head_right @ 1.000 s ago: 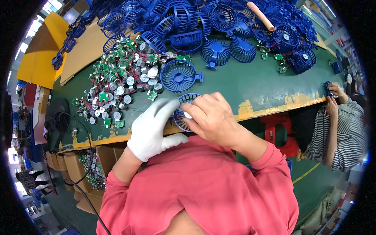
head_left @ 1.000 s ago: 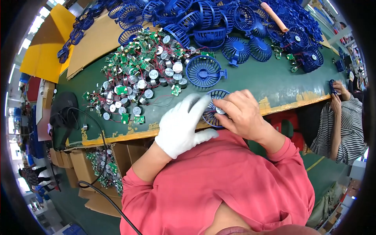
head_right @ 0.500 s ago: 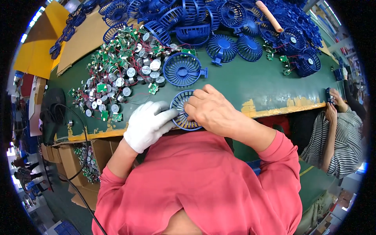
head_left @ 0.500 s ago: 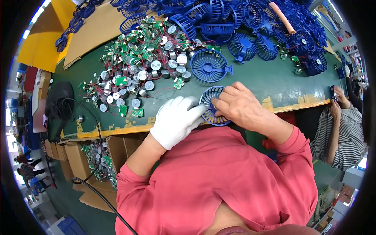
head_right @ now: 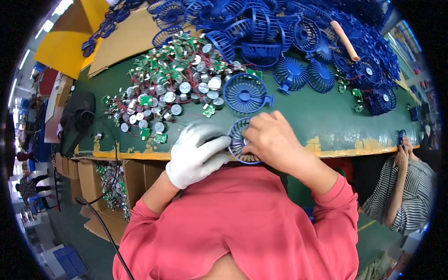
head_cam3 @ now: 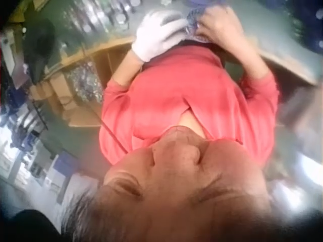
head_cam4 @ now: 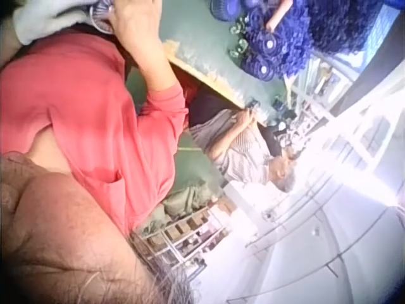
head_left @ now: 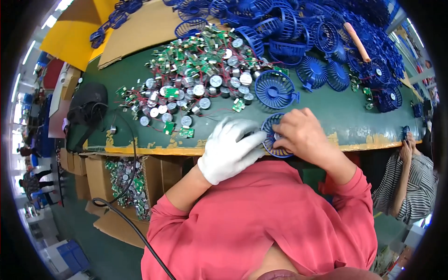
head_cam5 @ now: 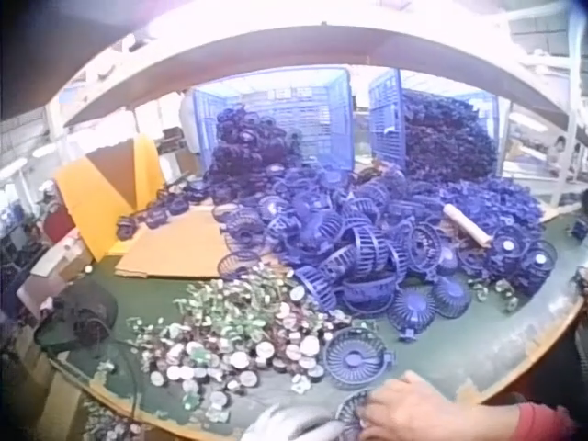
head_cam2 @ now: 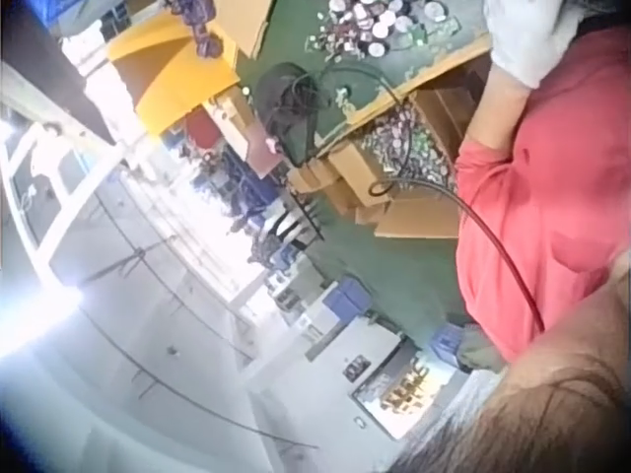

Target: The person assembles small electric fans by picking up fan casings and motor units with circuit boards, pressing the motors into the center of the casings by hand, and setting the assembled parts aside.

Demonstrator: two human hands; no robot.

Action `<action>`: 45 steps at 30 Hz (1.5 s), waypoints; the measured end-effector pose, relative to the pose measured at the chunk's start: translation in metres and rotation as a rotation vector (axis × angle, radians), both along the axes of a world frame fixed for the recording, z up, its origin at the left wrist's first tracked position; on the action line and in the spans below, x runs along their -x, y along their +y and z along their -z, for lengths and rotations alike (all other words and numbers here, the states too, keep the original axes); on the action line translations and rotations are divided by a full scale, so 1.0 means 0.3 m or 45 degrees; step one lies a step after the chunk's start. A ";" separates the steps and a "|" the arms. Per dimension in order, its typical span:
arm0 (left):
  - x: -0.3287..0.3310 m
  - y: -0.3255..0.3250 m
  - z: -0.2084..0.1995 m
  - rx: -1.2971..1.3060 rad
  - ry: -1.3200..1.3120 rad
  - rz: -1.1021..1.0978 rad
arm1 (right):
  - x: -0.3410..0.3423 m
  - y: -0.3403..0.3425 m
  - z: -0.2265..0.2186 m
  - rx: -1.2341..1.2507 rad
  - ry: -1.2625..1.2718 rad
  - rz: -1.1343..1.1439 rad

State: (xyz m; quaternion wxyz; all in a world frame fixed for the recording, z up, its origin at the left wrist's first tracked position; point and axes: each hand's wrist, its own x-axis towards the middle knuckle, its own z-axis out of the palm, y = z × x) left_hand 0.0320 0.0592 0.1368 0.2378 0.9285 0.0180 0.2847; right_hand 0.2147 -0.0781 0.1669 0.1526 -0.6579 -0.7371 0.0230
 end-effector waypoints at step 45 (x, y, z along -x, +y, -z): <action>0.005 0.283 -0.194 0.988 -0.597 -0.653 | -0.143 -0.275 0.014 -0.425 0.534 0.497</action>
